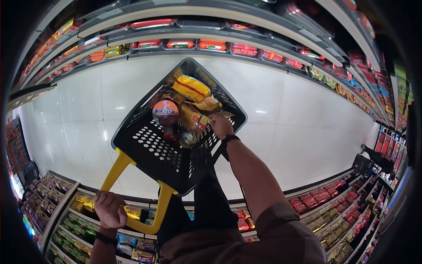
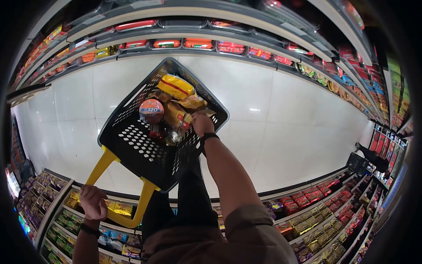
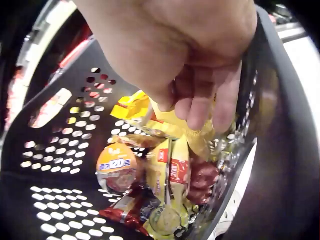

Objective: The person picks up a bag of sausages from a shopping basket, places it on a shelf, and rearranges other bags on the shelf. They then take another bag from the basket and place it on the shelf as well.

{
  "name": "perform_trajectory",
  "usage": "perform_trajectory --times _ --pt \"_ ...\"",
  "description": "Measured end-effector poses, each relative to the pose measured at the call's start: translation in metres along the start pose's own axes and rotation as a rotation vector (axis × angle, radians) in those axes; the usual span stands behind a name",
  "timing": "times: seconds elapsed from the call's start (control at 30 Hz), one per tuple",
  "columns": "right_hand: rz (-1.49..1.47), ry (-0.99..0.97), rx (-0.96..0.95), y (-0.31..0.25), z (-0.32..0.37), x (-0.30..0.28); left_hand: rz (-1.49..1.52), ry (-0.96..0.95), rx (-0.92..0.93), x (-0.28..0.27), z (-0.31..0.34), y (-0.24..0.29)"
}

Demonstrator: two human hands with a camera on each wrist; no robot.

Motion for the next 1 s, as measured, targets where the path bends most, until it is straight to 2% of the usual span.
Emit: perform_trajectory --times 0.1,0.17,0.23,0.3,0.37,0.47,0.53,0.57,0.63,0.7,0.77,0.8,0.83,0.87,0.9,0.93,0.97,1.0 --pt "0.128 -0.019 -0.041 -0.050 0.036 -0.048 0.003 0.026 0.003 -0.003 -0.001 0.002" --pt "-0.057 0.035 -0.353 -0.098 0.072 -0.093 0.000 0.043 0.021 -0.004 0.001 0.002" --pt "-0.050 -0.057 -0.495 -0.127 0.109 -0.131 0.000 0.065 0.032 -0.009 -0.001 0.006" --pt "-0.336 -0.019 -0.576 -0.156 0.151 -0.186 -0.006 0.075 0.033 -0.010 0.000 0.006" --pt "-0.483 -0.150 -0.449 -0.163 0.177 -0.213 0.001 0.093 0.028 -0.010 0.001 0.005" --pt "-0.580 -0.177 -0.513 -0.201 0.220 -0.262 0.023 0.117 -0.039 -0.014 0.001 0.005" --pt "-0.893 -0.320 -0.455 -0.219 0.244 -0.280 0.054 0.067 -0.139 -0.007 0.002 0.000" --pt "-0.884 -0.300 -0.496 -0.230 0.253 -0.293 0.071 0.031 -0.192 -0.003 -0.002 -0.005" --pt "-0.953 -0.429 -0.604 -0.254 0.278 -0.310 0.760 0.146 -0.409 0.000 -0.012 0.003" --pt "-0.951 -0.444 -0.682 -0.274 0.297 -0.325 0.918 0.135 -0.049 -0.014 -0.046 0.069" --pt "-0.915 -0.473 -0.807 -0.297 0.323 -0.335 1.010 0.035 0.165 -0.050 -0.066 0.149" --pt "-0.854 -0.532 -0.772 -0.303 0.334 -0.333 0.964 -0.028 0.236 -0.052 -0.069 0.170" --pt "-0.846 -0.555 -0.829 -0.313 0.346 -0.334 0.911 -0.087 0.309 -0.054 -0.070 0.188" --pt "-0.799 -0.572 -0.832 -0.319 0.358 -0.334 1.044 -0.235 0.270 -0.056 -0.066 0.204" --pt "-0.816 -0.611 -0.716 -0.308 0.359 -0.323 1.167 -0.389 0.229 -0.057 -0.057 0.220" --pt "-0.827 -0.605 -0.769 -0.316 0.370 -0.330 1.159 -0.364 0.281 -0.059 -0.053 0.225" --pt "-0.783 -0.511 -0.872 -0.323 0.378 -0.342 1.150 -0.343 0.331 -0.056 -0.047 0.227" --pt "-0.814 -0.525 -0.874 -0.321 0.378 -0.343 1.218 -0.339 0.299 -0.049 -0.045 0.226"
Point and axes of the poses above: each hand's wrist, its own z-axis away from the middle knuckle, its own x-axis out of the palm, y = z × x, the point moved 10 cm from there along -z, towards the middle knuckle, and after that the axes turned 7 degrees about x, right-handed, at the moved point
